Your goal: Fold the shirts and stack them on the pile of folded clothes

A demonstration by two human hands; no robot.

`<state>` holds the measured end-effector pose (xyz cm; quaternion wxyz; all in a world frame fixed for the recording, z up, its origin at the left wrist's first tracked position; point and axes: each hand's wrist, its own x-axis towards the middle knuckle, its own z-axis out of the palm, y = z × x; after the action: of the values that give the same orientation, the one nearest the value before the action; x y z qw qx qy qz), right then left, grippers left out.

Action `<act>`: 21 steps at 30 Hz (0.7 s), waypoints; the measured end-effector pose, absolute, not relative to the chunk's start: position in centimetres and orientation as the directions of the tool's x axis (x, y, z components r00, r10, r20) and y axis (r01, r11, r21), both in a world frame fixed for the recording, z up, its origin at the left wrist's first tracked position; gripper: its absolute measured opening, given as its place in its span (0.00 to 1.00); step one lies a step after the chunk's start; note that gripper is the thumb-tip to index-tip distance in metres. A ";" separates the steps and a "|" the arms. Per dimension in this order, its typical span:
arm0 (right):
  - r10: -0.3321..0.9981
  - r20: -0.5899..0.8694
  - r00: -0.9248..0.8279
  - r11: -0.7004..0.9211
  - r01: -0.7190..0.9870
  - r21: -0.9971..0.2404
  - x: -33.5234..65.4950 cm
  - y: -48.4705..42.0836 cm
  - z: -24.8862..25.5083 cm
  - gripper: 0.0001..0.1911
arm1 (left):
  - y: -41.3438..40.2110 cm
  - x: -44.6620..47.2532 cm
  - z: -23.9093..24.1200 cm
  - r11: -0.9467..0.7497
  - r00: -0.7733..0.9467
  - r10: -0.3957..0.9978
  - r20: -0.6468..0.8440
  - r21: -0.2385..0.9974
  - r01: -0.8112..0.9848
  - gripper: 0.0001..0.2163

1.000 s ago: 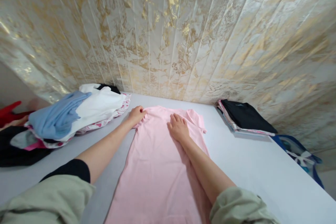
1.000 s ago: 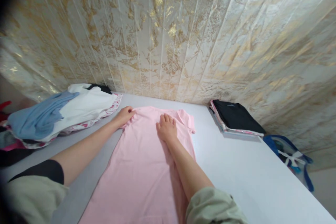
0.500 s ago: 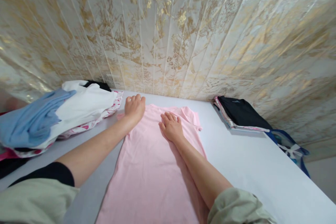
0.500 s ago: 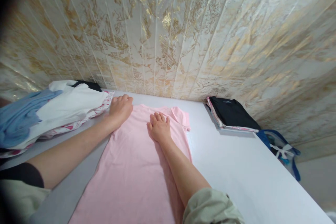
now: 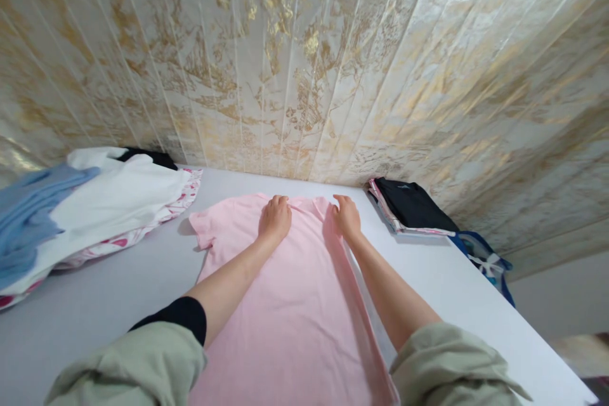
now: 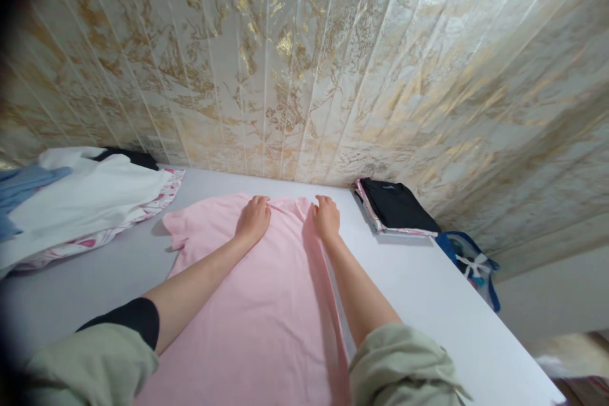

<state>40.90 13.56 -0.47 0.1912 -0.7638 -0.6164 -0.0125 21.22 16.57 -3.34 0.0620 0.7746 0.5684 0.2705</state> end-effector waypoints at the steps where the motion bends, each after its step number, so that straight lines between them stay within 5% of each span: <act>1: 0.943 0.220 0.247 -0.184 0.944 -0.273 42.1 14.1 -0.3 0.22 | 16.6 21.3 -3.3 -0.338 0.199 0.917 0.346 0.405 0.850 0.15; 7: 0.967 0.068 0.245 -0.220 0.940 -0.260 45.1 15.6 -0.6 0.11 | 16.7 21.5 -3.4 -0.357 0.229 0.912 0.339 0.385 0.851 0.20; 15: 0.910 0.040 0.413 -0.403 0.904 -0.145 47.2 12.7 0.1 0.09 | 16.9 21.7 -3.8 -0.397 0.273 0.898 0.345 0.369 0.840 0.16; 21: 0.954 0.189 0.234 -0.222 0.972 -0.083 42.0 13.8 2.0 0.17 | 16.6 21.5 -3.7 -0.467 0.351 0.868 0.351 0.337 0.817 0.12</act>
<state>41.99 13.80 2.02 0.0918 -0.7801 -0.6170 -0.0487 21.49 16.65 -3.66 0.0512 0.8204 0.5136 0.2462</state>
